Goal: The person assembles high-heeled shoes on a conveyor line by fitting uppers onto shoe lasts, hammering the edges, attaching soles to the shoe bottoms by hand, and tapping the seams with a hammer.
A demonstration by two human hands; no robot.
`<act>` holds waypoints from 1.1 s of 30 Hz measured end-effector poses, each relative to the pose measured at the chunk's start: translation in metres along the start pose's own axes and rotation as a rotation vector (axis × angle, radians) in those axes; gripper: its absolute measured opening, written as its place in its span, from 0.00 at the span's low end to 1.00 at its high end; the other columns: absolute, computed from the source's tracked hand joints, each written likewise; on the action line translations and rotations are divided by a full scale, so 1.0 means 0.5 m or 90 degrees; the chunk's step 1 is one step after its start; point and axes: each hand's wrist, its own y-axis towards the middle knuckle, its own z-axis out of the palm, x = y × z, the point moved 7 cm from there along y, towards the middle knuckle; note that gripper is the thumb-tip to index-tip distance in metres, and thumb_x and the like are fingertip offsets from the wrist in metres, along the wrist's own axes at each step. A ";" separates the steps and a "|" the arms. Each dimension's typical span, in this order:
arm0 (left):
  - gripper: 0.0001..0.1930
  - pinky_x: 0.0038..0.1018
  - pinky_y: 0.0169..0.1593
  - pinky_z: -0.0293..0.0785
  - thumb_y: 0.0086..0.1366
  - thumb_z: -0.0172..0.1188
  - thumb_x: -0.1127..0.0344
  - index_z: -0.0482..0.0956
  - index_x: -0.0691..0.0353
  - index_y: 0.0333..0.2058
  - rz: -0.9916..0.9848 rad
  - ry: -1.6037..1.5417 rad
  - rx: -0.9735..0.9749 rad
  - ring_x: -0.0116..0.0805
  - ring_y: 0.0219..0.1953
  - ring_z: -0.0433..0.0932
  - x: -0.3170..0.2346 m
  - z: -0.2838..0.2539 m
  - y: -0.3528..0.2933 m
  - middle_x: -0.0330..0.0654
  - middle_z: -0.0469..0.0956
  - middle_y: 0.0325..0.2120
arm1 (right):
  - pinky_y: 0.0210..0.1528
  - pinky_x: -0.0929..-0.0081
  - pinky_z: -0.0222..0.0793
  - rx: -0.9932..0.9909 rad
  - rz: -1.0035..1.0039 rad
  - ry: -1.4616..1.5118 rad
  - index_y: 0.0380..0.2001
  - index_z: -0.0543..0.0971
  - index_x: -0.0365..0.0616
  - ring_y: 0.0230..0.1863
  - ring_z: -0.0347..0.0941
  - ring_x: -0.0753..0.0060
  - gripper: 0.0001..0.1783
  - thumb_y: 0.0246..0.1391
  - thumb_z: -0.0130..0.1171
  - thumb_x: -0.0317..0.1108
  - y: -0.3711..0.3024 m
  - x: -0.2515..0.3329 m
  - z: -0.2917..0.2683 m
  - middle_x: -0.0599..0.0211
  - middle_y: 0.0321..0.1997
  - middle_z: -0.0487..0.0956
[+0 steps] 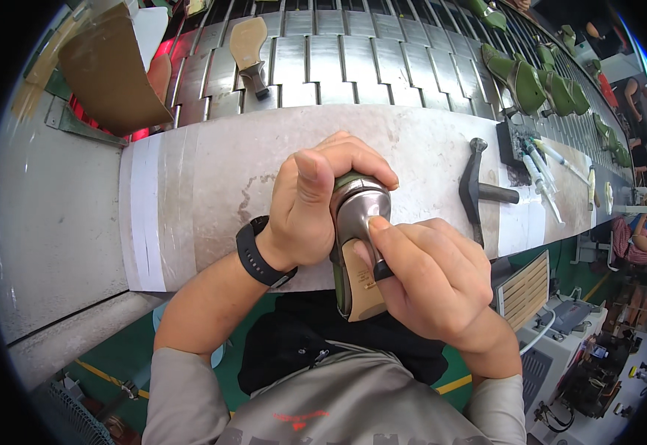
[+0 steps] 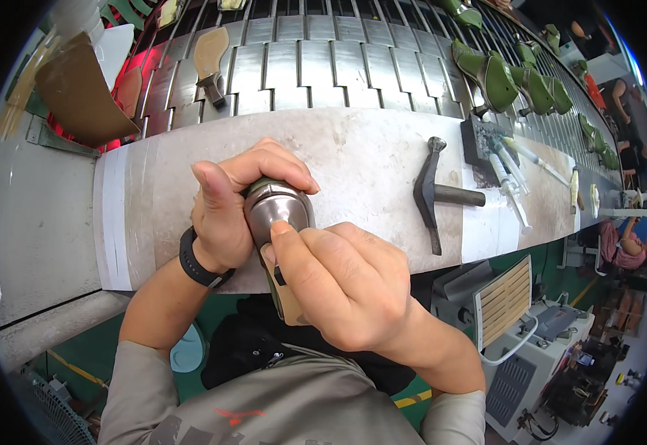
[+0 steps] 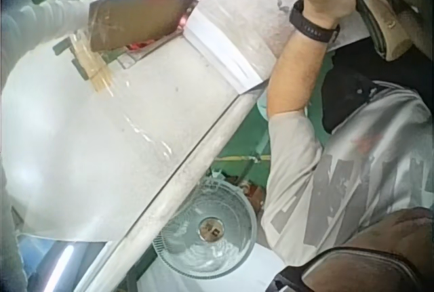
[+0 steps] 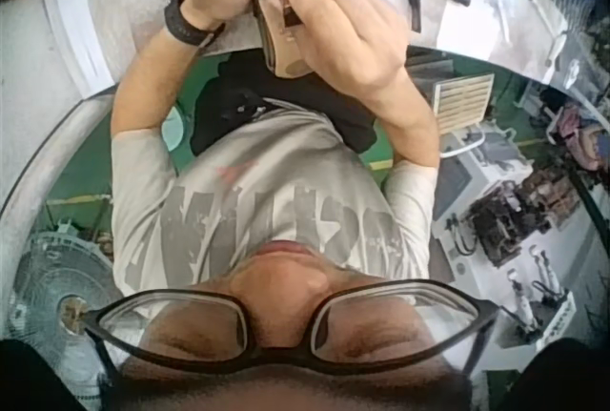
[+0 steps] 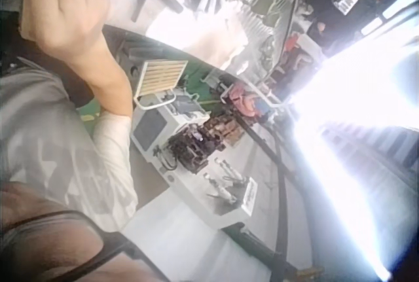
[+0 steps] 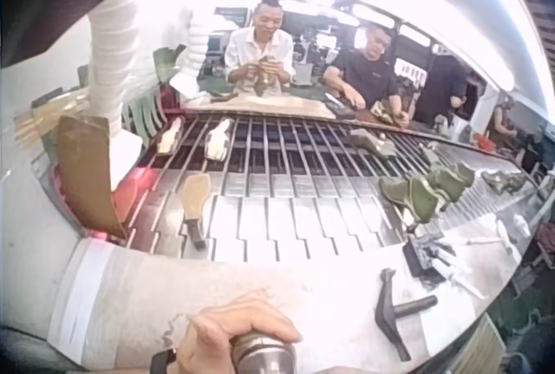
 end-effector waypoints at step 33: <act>0.38 0.24 0.45 0.78 0.84 0.35 0.39 0.85 0.69 0.44 -0.049 -0.096 -0.029 0.26 0.39 0.81 0.072 -0.030 0.051 0.42 0.85 0.39 | 0.26 0.76 0.67 0.255 0.572 0.349 0.31 0.82 0.30 0.24 0.70 0.84 0.19 0.62 0.72 0.39 -0.041 -0.164 0.064 0.70 0.21 0.79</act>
